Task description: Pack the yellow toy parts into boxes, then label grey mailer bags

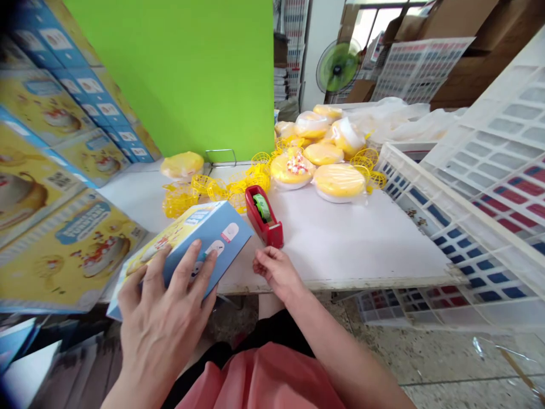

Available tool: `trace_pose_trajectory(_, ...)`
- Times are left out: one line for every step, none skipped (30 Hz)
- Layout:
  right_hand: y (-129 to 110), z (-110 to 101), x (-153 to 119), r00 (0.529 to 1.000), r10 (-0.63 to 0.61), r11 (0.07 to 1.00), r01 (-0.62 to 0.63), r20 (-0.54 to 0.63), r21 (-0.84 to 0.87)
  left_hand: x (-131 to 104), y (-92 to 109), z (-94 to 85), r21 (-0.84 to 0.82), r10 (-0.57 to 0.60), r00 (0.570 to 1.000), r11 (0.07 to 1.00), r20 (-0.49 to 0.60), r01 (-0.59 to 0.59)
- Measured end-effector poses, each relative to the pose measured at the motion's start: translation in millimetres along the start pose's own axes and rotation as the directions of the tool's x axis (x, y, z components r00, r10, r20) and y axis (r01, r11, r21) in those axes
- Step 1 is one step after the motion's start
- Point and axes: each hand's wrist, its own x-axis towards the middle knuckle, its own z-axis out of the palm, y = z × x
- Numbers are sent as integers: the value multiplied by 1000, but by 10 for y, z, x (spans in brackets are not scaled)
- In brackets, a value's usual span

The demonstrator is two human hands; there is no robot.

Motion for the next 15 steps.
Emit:
trace_pose_trajectory(27, 82, -69, 998, -2, 1000, 2, 64, -4, 9, -20, -20, 1, -12, 1000, 1000, 1, 12)
trace_pose_trajectory(49, 162, -140, 991, -15, 1000, 18, 131, -24, 16, -40, -43, 3, -27, 1000, 1000, 0, 27)
trace_pose_trajectory(64, 236, -206, 980, -33, 998, 44, 195, -52, 23, -59, -67, 6, -38, 999, 999, -1, 38)
trace_pose_trajectory(74, 301, -261, 967, -51, 994, 73, 251, -82, 29, -77, -90, 10, -49, 999, 999, -4, 49)
trace_pose_trajectory(80, 354, -302, 954, -61, 989, 97, 292, -111, 32, -93, -111, 17, -58, 998, 998, -10, 58)
trace_pose_trajectory(83, 398, -327, 948, -66, 985, 111, 312, -129, 34, -106, -129, 23, -64, 998, 998, -12, 65)
trace_pose_trajectory(83, 432, -338, 945, -70, 983, 119, 320, -137, 33, -115, -144, 27, -70, 997, 997, -15, 71)
trace_pose_trajectory(81, 459, -338, 943, -76, 983, 126, 323, -137, 29, -121, -157, 29, -74, 997, 997, -15, 75)
trace_pose_trajectory(78, 479, -331, 942, -84, 983, 131, 324, -126, 23, -124, -166, 29, -74, 997, 997, -15, 75)
trace_pose_trajectory(73, 495, -320, 941, -92, 985, 134, 327, -110, 15, -125, -174, 28, -74, 997, 997, -18, 75)
trace_pose_trajectory(69, 508, -310, 939, -97, 987, 134, 329, -92, 5, -124, -179, 25, -69, 997, 997, -23, 70)
trace_pose_trajectory(65, 519, -301, 939, -99, 989, 130, 328, -75, -6, -121, -182, 21, -64, 998, 998, -29, 64)
trace_pose_trajectory(63, 529, -295, 941, -95, 991, 121, 324, -63, -19, -118, -182, 18, -61, 997, 998, -37, 62)
trace_pose_trajectory(63, 539, -293, 945, -87, 992, 110, 315, -56, -31, -115, -178, 17, -57, 998, 998, -42, 57)
trace_pose_trajectory(65, 551, -294, 950, -77, 994, 98, 301, -54, -44, -111, -171, 15, -45, 998, 999, -47, 46)
